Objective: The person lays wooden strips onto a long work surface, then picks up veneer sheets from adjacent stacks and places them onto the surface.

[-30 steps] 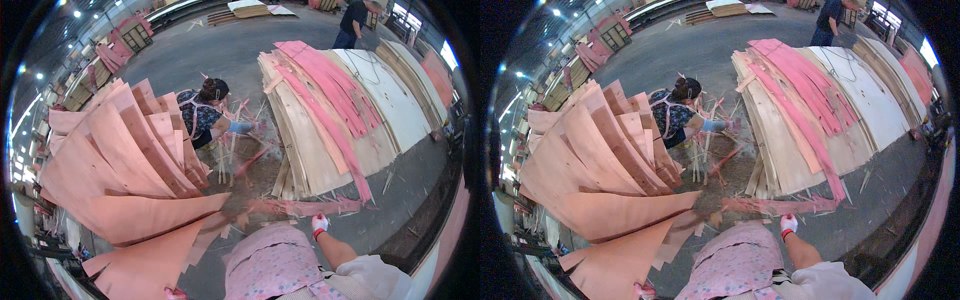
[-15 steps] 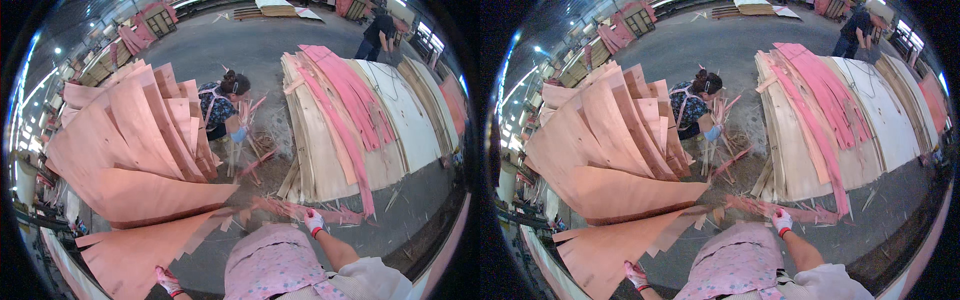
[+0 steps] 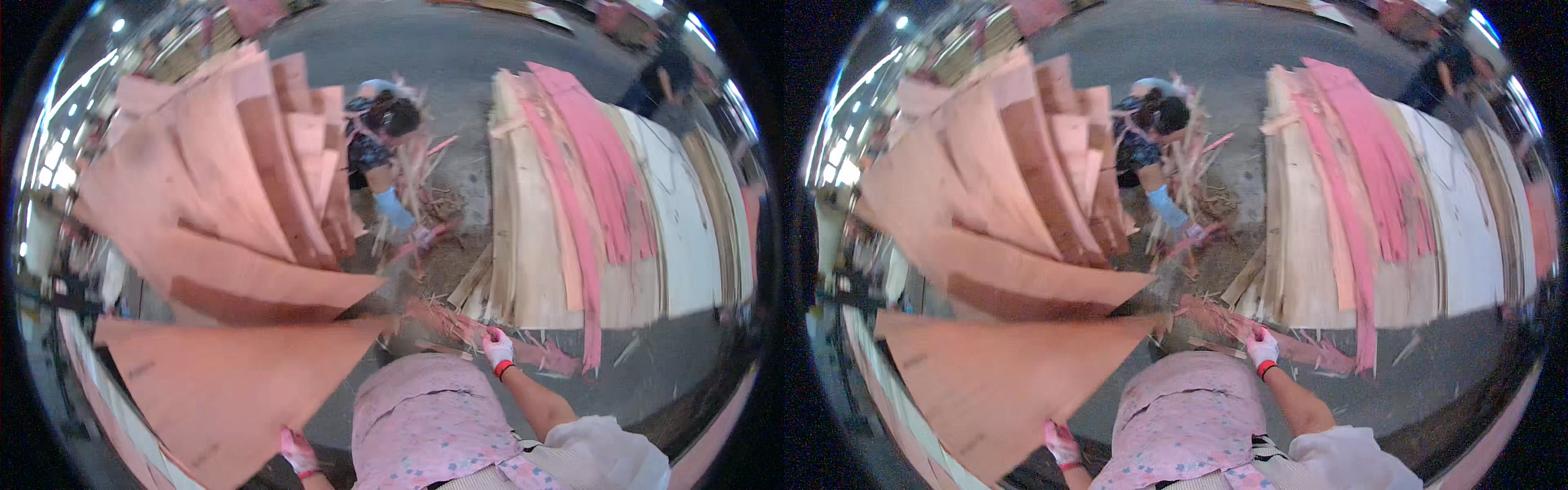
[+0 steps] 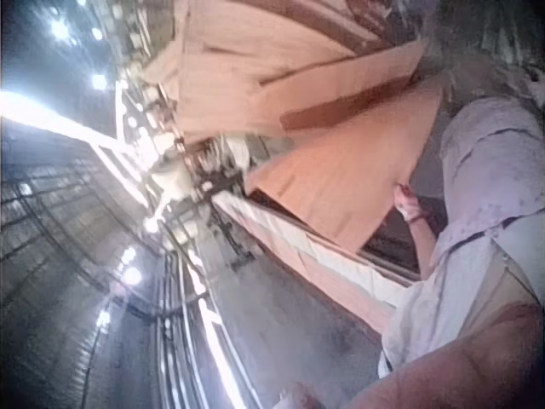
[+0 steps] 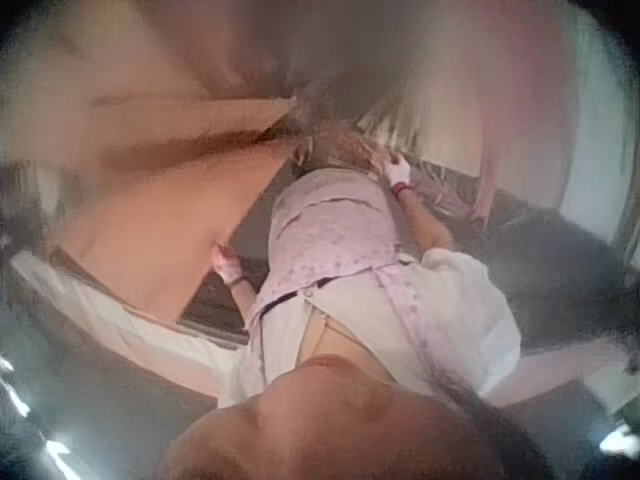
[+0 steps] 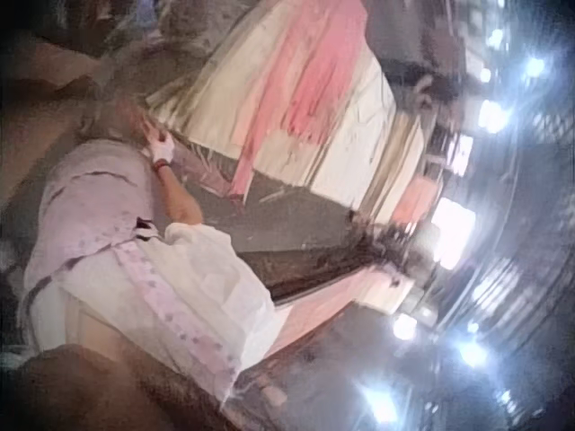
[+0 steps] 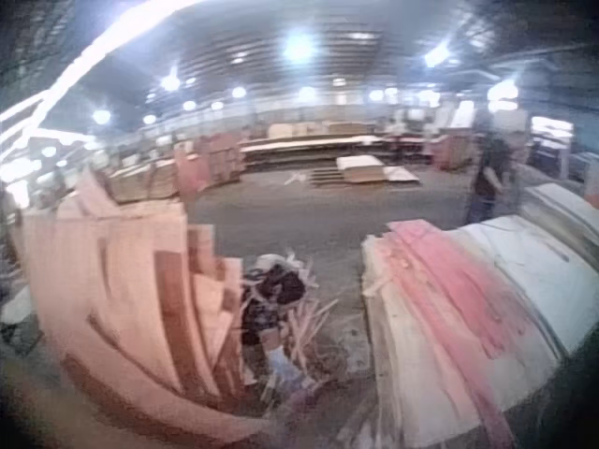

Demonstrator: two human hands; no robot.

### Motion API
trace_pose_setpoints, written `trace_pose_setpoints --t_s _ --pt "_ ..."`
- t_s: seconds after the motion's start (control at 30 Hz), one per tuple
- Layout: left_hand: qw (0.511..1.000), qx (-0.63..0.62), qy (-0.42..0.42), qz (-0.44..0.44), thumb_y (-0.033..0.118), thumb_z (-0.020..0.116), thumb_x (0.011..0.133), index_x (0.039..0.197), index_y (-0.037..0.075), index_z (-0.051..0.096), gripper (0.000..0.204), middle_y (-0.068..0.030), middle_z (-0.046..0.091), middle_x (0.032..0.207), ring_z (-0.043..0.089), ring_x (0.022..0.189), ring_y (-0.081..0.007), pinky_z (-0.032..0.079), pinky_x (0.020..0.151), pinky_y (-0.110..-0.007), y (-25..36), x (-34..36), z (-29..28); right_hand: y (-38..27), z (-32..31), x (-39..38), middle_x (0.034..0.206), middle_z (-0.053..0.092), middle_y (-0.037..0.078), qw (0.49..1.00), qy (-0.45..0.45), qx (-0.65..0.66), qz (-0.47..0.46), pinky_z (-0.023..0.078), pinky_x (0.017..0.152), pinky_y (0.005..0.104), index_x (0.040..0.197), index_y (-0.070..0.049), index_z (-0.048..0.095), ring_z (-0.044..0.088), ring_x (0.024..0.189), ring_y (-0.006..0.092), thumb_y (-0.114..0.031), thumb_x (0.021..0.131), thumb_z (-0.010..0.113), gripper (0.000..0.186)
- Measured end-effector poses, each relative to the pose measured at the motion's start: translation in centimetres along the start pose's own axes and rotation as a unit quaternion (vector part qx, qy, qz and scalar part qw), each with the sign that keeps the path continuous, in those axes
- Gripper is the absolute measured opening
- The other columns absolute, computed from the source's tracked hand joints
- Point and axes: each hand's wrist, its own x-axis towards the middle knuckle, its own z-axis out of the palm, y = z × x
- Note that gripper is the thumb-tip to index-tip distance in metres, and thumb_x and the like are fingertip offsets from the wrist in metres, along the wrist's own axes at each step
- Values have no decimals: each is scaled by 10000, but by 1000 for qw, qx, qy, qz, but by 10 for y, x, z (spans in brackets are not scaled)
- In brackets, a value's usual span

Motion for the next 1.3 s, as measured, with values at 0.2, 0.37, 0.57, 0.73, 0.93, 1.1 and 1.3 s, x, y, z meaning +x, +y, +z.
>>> trace_pose_setpoints --t_s 0.2,0.37,0.57,0.73,0.93,1.1,1.3 --pt "979 -93 175 -37 165 603 864 1126 114 583 268 41 575 885 536 785 -83 463 698 -263 14 -24 41 -40 55 33 874 629 27 977 -151 120 -94 492 696 264 1065 -46 600 591 768 107 -119 874 582 206" --pt "989 -86 122 -11 253 555 903 1108 91 592 264 25 576 899 542 818 -106 476 738 -278 11 -41 80 -95 113 22 825 593 38 871 -394 259 139 471 554 280 943 -89 546 549 647 135 -151 904 585 83" --pt "979 -31 140 142 -28 604 843 1113 -47 575 273 -117 639 1075 613 953 -177 504 860 -289 -10 -64 130 -130 189 -69 700 494 20 596 -704 117 369 463 623 403 778 -149 480 533 723 226 -589 860 474 448" --pt "949 -249 173 83 14 632 818 1119 -49 569 314 -101 647 1033 617 919 -151 509 799 -277 -34 -103 123 -98 192 -124 1099 565 83 655 -537 38 530 443 897 440 1119 -108 536 531 1101 292 -652 771 499 647" --pt "949 -99 276 120 195 665 804 955 -10 636 257 -132 678 870 649 832 -191 503 704 -316 -20 -171 89 -37 222 -108 1319 519 88 623 -534 73 567 372 1023 426 1292 -110 498 488 1215 272 -548 824 447 643" --pt "905 199 353 129 309 619 832 972 3 631 337 -199 654 847 627 821 -359 486 720 -404 17 -234 56 0 226 -143 1164 597 82 659 -598 15 455 357 988 462 1242 -99 503 517 1134 274 -524 826 459 597" --pt "860 149 426 240 281 586 854 1037 12 610 327 -193 644 953 617 902 -351 482 766 -393 47 -302 13 17 108 -272 1208 523 112 608 -597 -250 460 380 941 484 1211 -93 484 480 1121 278 -706 705 512 796"
